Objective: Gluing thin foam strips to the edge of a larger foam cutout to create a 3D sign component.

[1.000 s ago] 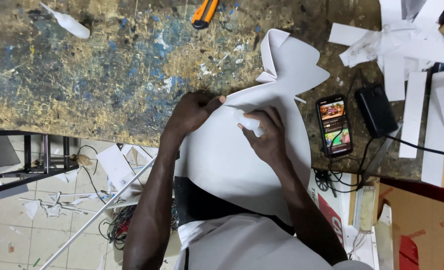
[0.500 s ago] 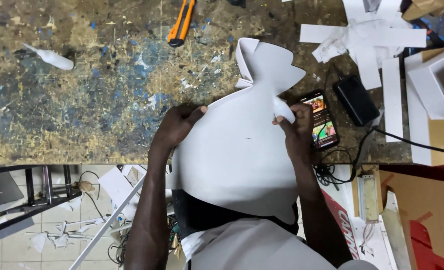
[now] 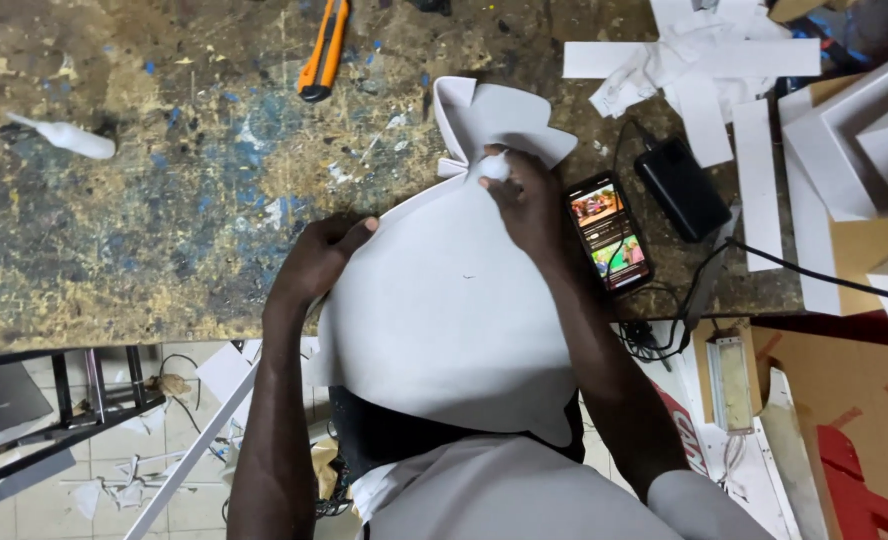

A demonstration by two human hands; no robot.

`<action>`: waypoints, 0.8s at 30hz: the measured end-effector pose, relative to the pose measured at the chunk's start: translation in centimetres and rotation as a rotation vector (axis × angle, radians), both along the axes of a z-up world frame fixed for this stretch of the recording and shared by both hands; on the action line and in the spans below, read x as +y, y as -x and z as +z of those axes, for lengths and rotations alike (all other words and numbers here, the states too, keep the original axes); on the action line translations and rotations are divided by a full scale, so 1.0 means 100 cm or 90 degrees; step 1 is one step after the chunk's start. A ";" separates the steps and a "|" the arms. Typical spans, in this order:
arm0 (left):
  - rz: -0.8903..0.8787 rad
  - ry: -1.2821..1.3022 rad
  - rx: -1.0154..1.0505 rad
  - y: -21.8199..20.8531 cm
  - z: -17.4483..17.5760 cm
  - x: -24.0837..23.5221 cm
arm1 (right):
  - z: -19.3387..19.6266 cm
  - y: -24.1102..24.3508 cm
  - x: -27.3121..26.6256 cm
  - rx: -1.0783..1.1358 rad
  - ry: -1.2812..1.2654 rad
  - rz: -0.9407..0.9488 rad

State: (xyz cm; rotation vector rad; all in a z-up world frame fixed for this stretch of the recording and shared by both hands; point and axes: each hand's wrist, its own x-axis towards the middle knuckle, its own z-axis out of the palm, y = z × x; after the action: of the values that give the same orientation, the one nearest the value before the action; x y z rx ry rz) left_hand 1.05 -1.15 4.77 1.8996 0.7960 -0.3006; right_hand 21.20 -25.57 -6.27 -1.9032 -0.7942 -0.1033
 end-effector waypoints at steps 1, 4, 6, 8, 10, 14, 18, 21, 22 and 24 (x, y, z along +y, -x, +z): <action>-0.005 0.000 -0.001 -0.001 -0.001 0.001 | -0.001 0.001 -0.001 -0.001 0.000 -0.005; 0.009 0.009 0.007 0.001 0.004 -0.002 | 0.001 0.006 -0.004 -0.010 -0.016 0.007; 0.006 0.001 0.020 0.001 0.022 -0.010 | 0.008 0.012 -0.010 -0.005 0.049 -0.020; 0.008 0.000 0.028 -0.001 0.018 -0.011 | -0.011 0.009 -0.009 -0.011 0.046 -0.027; 0.012 -0.004 0.033 -0.001 0.015 -0.011 | -0.013 0.011 -0.008 -0.019 0.039 -0.032; 0.017 -0.005 0.020 0.001 0.015 -0.010 | -0.009 0.028 -0.013 -0.115 -0.049 -0.087; 0.011 0.009 0.003 0.007 0.007 -0.004 | 0.003 0.058 -0.006 -0.273 -0.081 -0.026; -0.005 -0.007 -0.048 0.011 -0.045 0.014 | 0.012 0.078 0.021 -0.335 -0.046 0.031; 0.010 -0.004 -0.043 0.011 -0.042 0.011 | 0.011 0.080 0.030 -0.330 -0.047 0.047; -0.009 0.006 -0.085 0.009 -0.034 0.011 | 0.009 0.082 0.049 -0.385 -0.052 0.088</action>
State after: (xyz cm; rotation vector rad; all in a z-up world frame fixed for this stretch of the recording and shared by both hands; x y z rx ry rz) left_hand 0.12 -0.05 1.39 1.8959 0.6916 -0.1835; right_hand 12.96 -20.69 -5.37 -1.7434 -1.2984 -0.6377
